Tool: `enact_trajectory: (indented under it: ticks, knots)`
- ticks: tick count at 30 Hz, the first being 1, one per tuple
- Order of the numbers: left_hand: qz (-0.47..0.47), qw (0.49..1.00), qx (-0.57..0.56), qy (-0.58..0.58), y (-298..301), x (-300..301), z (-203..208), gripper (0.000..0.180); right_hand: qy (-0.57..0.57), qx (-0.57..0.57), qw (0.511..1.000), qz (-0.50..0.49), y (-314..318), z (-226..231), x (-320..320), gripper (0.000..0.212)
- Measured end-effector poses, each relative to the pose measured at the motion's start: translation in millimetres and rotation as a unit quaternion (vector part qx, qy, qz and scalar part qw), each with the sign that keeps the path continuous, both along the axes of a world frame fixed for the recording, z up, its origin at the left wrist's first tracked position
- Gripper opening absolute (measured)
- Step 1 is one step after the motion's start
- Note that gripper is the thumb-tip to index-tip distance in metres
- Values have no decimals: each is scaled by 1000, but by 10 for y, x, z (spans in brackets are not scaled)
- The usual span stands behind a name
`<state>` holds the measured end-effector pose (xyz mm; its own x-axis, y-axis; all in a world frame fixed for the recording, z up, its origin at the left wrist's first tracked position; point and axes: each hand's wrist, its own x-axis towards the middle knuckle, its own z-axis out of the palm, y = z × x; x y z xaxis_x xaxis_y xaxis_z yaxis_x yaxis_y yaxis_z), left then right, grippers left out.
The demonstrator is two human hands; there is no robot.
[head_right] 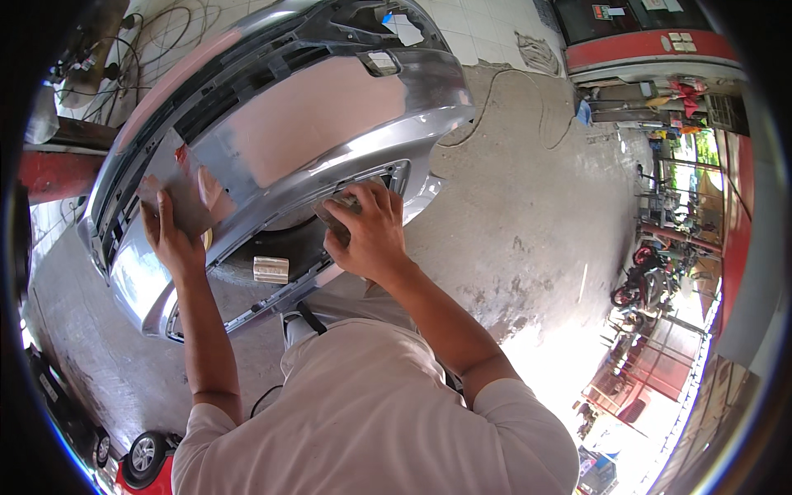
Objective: The person scoops body filler from a can using a spreader and applies it to a detached car bumper. They smooth the filler across the surface with the spreader and a sanding block, working along the bumper's curves and edges.
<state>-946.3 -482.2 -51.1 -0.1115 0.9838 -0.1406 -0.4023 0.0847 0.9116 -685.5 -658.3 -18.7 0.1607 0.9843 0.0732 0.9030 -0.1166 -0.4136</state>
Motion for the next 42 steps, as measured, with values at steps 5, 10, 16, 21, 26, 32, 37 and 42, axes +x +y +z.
enact_trajectory:
  ticks: [5,10,16,21,26,32,37,42]
  knots:
    - [-26,999,-16,-17,223,57,-329,37,-53,-20,998,-13,318,-83,-96,43]
    - [-46,998,-15,41,298,44,-385,37,-55,-38,998,-20,477,-177,-160,43]
    - [-77,995,7,62,407,125,-400,38,-44,-99,994,-14,202,-332,-135,44]
    - [-69,989,66,109,423,364,-411,37,-46,-52,997,-33,190,-102,-132,45]
    - [-81,991,42,101,514,513,-308,36,-55,-39,998,-9,407,-111,-71,45]
    - [-82,993,28,78,489,468,-237,36,-56,-27,998,-11,470,-198,-42,44]
    - [-103,994,28,38,452,354,-370,39,-43,-13,999,-27,400,-348,-72,46]
    - [-106,993,38,-21,439,295,-628,39,-50,-59,997,-4,-26,-378,-139,46]
